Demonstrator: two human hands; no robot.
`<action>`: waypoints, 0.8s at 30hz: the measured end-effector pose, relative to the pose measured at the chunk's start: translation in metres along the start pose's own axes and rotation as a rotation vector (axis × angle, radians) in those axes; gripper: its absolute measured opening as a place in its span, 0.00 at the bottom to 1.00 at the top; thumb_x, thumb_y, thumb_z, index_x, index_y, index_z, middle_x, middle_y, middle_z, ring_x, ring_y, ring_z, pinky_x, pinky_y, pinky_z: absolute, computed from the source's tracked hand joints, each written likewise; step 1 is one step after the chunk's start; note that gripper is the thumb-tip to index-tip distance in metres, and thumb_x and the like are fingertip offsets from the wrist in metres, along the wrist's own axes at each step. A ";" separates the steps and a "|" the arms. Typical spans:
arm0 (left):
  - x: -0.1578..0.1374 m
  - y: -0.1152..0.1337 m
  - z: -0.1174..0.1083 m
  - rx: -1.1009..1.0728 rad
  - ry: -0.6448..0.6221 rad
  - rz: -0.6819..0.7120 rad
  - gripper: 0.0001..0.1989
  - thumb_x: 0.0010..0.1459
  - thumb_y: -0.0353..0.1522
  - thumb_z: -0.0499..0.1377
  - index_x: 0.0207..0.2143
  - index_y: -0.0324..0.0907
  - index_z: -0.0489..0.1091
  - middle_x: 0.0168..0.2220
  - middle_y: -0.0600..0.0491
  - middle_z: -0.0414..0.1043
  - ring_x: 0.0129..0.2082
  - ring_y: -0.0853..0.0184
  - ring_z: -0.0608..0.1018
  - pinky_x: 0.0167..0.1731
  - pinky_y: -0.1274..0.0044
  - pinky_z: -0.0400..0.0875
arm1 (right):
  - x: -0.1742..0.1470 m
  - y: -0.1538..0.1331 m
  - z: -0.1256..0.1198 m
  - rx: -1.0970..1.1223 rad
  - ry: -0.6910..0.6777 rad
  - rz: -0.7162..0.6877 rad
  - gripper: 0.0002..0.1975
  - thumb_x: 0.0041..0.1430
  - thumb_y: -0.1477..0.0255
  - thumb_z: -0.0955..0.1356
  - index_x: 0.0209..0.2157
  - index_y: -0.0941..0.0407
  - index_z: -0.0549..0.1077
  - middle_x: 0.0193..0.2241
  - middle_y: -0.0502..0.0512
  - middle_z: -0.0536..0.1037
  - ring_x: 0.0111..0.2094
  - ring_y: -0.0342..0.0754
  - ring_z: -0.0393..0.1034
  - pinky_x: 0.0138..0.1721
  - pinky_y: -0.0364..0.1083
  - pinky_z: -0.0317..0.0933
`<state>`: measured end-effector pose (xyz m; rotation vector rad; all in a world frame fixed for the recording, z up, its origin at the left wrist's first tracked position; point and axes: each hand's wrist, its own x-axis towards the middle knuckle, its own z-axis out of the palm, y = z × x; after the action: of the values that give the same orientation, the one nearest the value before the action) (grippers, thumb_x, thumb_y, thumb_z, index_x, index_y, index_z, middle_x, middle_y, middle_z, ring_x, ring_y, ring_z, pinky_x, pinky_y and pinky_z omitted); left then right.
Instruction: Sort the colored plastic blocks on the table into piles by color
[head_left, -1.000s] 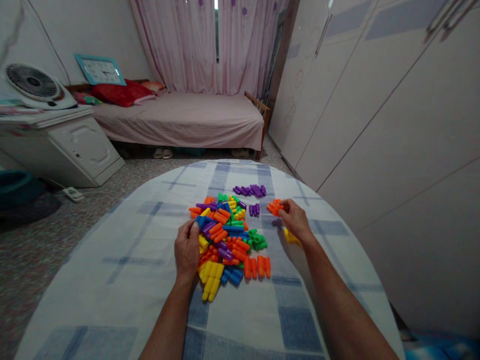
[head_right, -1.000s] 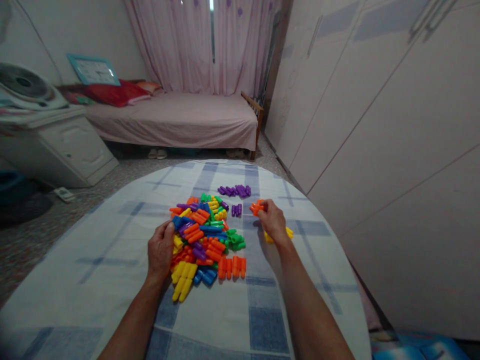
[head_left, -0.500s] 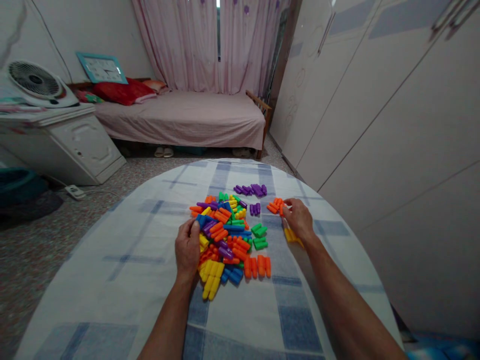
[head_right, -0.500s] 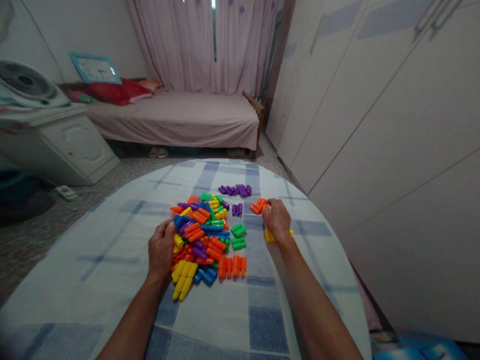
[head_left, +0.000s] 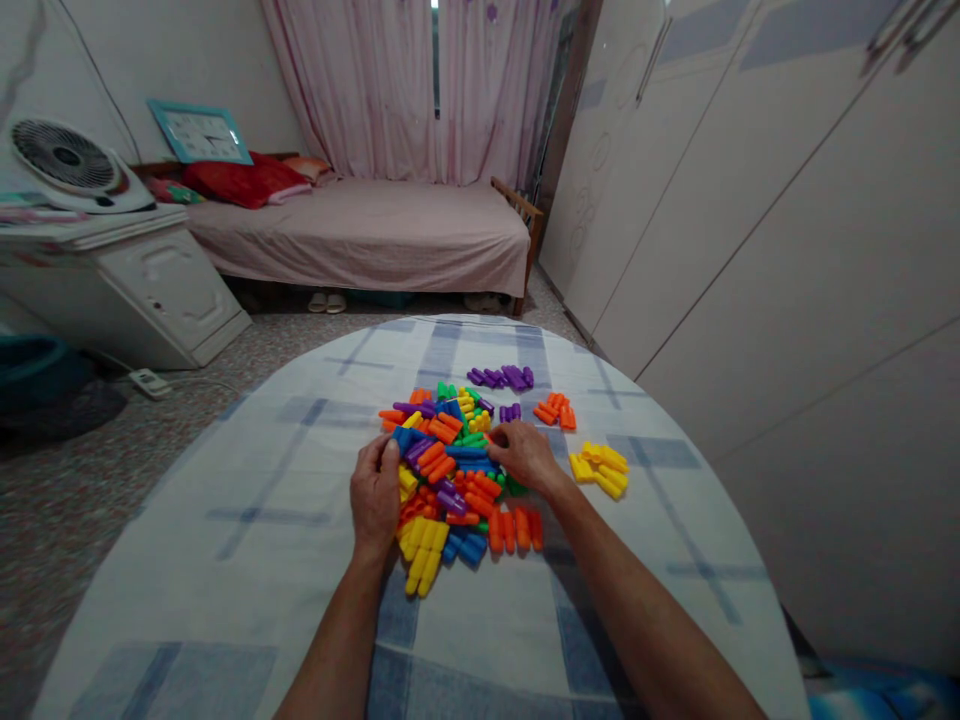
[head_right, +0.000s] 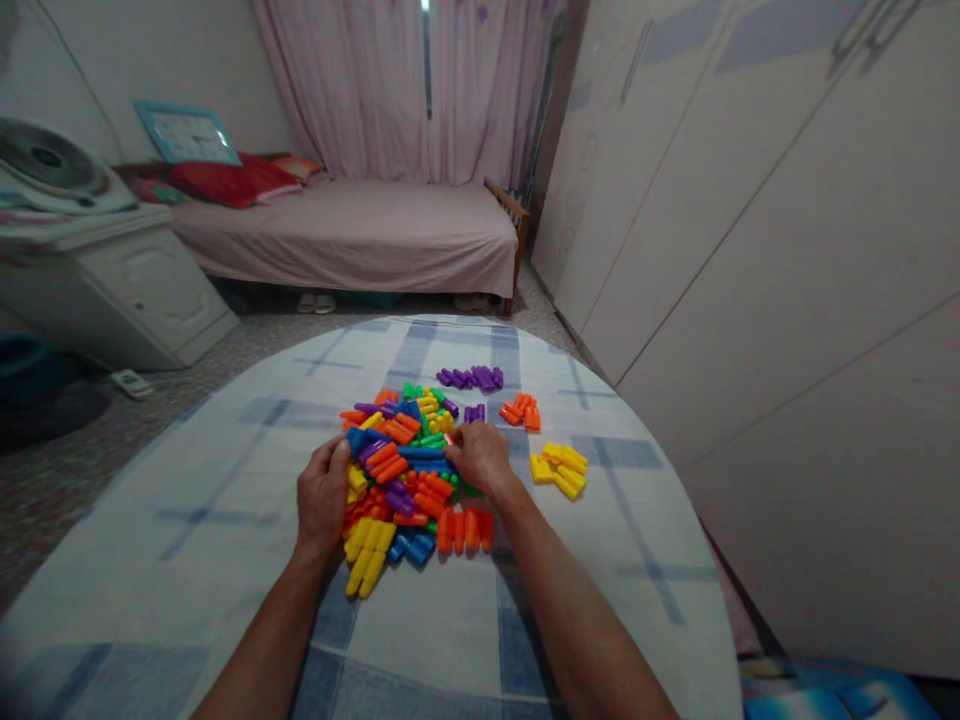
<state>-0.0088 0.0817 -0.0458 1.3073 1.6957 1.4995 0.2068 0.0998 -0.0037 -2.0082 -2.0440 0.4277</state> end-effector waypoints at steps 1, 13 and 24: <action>0.000 0.001 0.000 0.000 -0.001 -0.002 0.20 0.58 0.44 0.51 0.44 0.40 0.71 0.45 0.48 0.72 0.47 0.62 0.72 0.51 0.72 0.63 | 0.002 -0.001 -0.001 0.006 -0.019 0.014 0.10 0.53 0.65 0.66 0.35 0.52 0.77 0.36 0.54 0.78 0.39 0.50 0.69 0.36 0.45 0.55; 0.000 0.002 0.000 -0.009 -0.004 0.003 0.19 0.57 0.43 0.52 0.43 0.40 0.71 0.45 0.49 0.72 0.46 0.63 0.72 0.51 0.72 0.63 | 0.008 0.010 0.006 0.319 0.099 0.080 0.07 0.49 0.68 0.67 0.32 0.56 0.70 0.29 0.50 0.76 0.30 0.45 0.68 0.31 0.43 0.56; 0.000 0.001 0.000 -0.023 -0.001 -0.002 0.19 0.58 0.43 0.52 0.44 0.40 0.71 0.45 0.49 0.72 0.47 0.62 0.72 0.51 0.72 0.63 | 0.023 0.126 -0.043 0.294 0.514 0.448 0.13 0.51 0.65 0.66 0.35 0.58 0.74 0.33 0.56 0.78 0.33 0.47 0.70 0.34 0.44 0.60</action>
<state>-0.0080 0.0815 -0.0450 1.2940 1.6737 1.5128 0.3387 0.1254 -0.0116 -2.1016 -1.1629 0.2356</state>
